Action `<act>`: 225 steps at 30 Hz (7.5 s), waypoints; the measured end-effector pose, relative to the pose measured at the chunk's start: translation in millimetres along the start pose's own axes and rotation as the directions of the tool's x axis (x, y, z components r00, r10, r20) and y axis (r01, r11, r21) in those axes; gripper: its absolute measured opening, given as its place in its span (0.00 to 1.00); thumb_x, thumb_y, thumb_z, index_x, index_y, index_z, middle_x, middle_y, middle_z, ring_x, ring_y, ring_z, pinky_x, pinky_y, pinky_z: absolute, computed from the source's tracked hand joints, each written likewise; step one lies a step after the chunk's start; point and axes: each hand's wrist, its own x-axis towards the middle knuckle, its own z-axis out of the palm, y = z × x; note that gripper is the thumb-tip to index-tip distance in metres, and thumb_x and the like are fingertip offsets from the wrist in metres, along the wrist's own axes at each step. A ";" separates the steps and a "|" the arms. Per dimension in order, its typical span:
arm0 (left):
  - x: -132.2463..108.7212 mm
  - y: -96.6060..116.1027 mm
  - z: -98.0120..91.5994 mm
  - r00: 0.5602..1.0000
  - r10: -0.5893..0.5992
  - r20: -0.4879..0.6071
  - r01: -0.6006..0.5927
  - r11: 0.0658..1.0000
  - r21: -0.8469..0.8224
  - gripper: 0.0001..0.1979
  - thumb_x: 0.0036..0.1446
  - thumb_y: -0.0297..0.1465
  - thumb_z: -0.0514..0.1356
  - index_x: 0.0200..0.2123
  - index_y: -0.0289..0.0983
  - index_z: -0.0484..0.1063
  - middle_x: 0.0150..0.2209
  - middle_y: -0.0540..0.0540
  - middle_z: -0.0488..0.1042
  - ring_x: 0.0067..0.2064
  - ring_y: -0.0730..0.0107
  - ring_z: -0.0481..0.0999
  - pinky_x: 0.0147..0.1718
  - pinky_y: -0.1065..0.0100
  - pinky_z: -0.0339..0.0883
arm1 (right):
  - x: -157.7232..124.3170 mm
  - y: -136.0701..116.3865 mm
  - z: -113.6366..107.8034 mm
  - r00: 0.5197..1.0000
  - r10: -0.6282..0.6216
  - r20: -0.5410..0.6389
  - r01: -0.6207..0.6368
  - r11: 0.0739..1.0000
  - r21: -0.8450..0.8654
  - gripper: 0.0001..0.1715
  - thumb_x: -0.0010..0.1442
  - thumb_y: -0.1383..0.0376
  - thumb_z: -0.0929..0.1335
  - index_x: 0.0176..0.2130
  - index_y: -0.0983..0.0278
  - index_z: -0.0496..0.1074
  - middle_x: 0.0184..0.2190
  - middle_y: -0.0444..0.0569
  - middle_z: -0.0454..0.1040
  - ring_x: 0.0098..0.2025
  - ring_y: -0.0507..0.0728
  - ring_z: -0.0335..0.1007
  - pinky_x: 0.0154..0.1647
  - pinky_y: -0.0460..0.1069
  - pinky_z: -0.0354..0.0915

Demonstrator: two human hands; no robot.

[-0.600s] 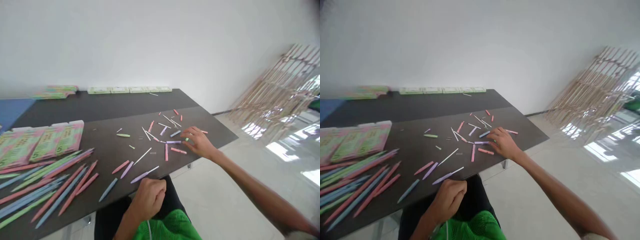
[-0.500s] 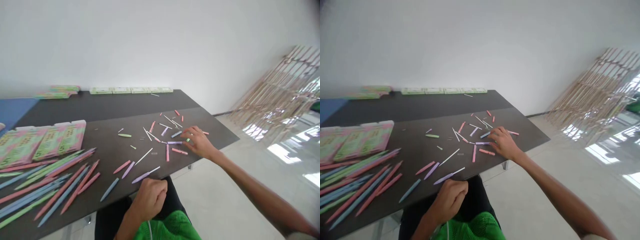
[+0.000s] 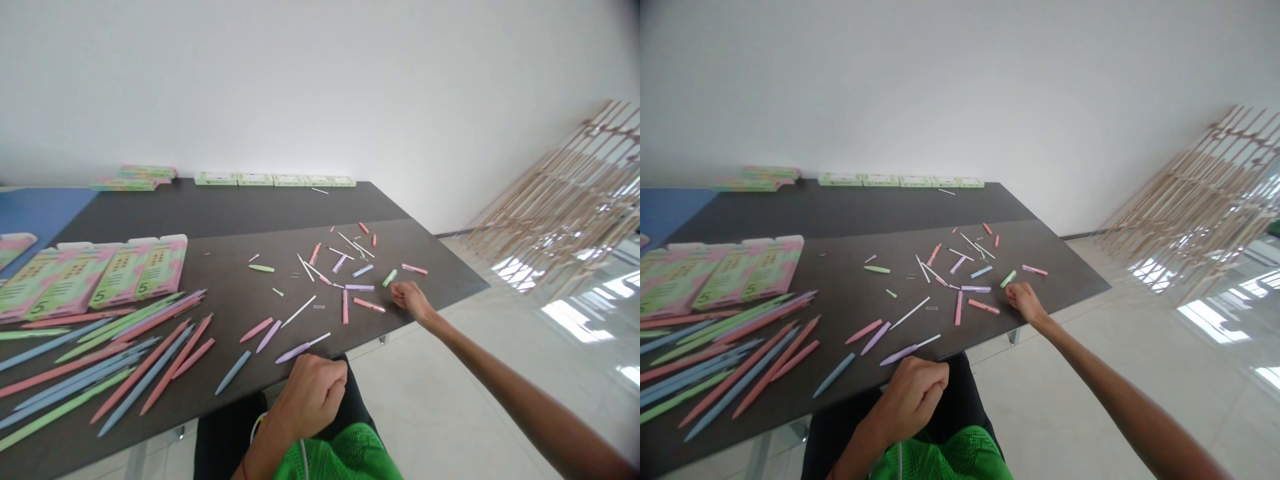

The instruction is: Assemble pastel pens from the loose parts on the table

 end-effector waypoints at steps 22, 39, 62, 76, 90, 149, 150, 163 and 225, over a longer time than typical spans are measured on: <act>-1.7 -0.1 -0.6 1.000 -0.006 0.021 0.006 1.000 0.010 0.12 0.57 0.21 0.52 0.24 0.39 0.53 0.21 0.54 0.57 0.24 0.72 0.59 0.29 0.63 0.43 | -4.9 5.3 7.8 0.993 0.021 -0.118 -0.015 0.999 0.050 0.17 0.52 0.56 0.62 0.20 0.58 0.51 0.17 0.37 0.45 0.20 0.48 0.41 0.21 0.48 0.40; -1.5 -1.2 1.5 1.000 0.004 0.019 -0.004 1.000 0.016 0.11 0.56 0.22 0.53 0.24 0.39 0.55 0.21 0.54 0.60 0.24 0.71 0.59 0.29 0.65 0.46 | -11.9 4.3 8.7 0.992 -0.010 -0.127 0.010 1.000 0.000 0.18 0.55 0.57 0.62 0.20 0.58 0.52 0.16 0.39 0.45 0.21 0.50 0.41 0.22 0.48 0.40; 0.6 -1.9 1.5 0.999 0.017 0.028 -0.019 0.998 0.059 0.12 0.55 0.21 0.54 0.23 0.39 0.57 0.20 0.54 0.61 0.23 0.71 0.61 0.28 0.66 0.50 | -14.3 -75.1 41.3 0.858 -0.494 0.139 0.427 0.538 -0.727 0.14 0.70 0.62 0.66 0.49 0.63 0.79 0.48 0.57 0.79 0.44 0.62 0.75 0.41 0.52 0.64; 2.5 -3.5 -0.3 0.999 0.029 0.026 -0.031 0.998 0.061 0.12 0.58 0.23 0.54 0.23 0.39 0.60 0.20 0.53 0.62 0.23 0.71 0.63 0.29 0.68 0.52 | 45.3 -91.6 96.4 0.919 -0.250 0.303 0.379 0.361 -0.852 0.09 0.62 0.73 0.70 0.36 0.65 0.82 0.38 0.57 0.83 0.43 0.63 0.77 0.42 0.50 0.64; -27.0 49.1 -48.6 0.870 -0.040 -0.492 0.086 0.994 0.071 0.12 0.71 0.29 0.58 0.55 0.40 0.73 0.42 0.46 0.78 0.40 0.68 0.77 0.41 0.69 0.69 | -40.4 -135.9 101.2 0.823 -0.198 0.533 0.080 0.969 0.235 0.18 0.52 0.66 0.78 0.36 0.62 0.67 0.31 0.45 0.81 0.32 0.55 0.80 0.33 0.48 0.74; -28.2 58.2 -64.1 0.788 0.231 -0.570 0.062 0.892 0.447 0.09 0.68 0.24 0.62 0.47 0.38 0.80 0.41 0.47 0.83 0.43 0.68 0.84 0.47 0.69 0.77 | -79.0 -112.6 127.5 0.920 -0.110 0.375 -0.186 0.721 0.668 0.13 0.50 0.62 0.83 0.35 0.66 0.84 0.28 0.47 0.82 0.28 0.49 0.78 0.33 0.42 0.75; -27.6 57.7 -63.8 0.791 0.224 -0.570 0.056 0.900 0.431 0.09 0.68 0.24 0.62 0.47 0.38 0.80 0.41 0.47 0.83 0.42 0.68 0.84 0.46 0.68 0.78 | -79.7 -113.1 127.6 0.922 -0.134 0.363 -0.149 0.743 0.653 0.13 0.50 0.62 0.83 0.35 0.65 0.85 0.27 0.47 0.82 0.27 0.49 0.77 0.32 0.43 0.74; -32.3 55.1 -65.6 0.783 0.020 -0.622 0.090 0.985 0.146 0.05 0.68 0.28 0.62 0.42 0.39 0.80 0.39 0.48 0.84 0.38 0.70 0.83 0.43 0.70 0.75 | -30.5 -87.4 60.6 0.900 -0.430 -0.077 0.421 0.901 -0.104 0.13 0.63 0.60 0.74 0.46 0.60 0.84 0.40 0.52 0.84 0.39 0.60 0.78 0.41 0.54 0.71; 10.3 104.2 -64.8 0.842 0.361 -0.402 -0.064 0.805 0.589 0.05 0.70 0.29 0.61 0.43 0.37 0.78 0.36 0.49 0.81 0.35 0.71 0.79 0.35 0.68 0.67 | -71.6 -79.9 70.0 0.858 -0.512 0.039 0.470 0.814 0.341 0.06 0.56 0.64 0.80 0.36 0.59 0.84 0.38 0.50 0.83 0.45 0.60 0.78 0.51 0.55 0.71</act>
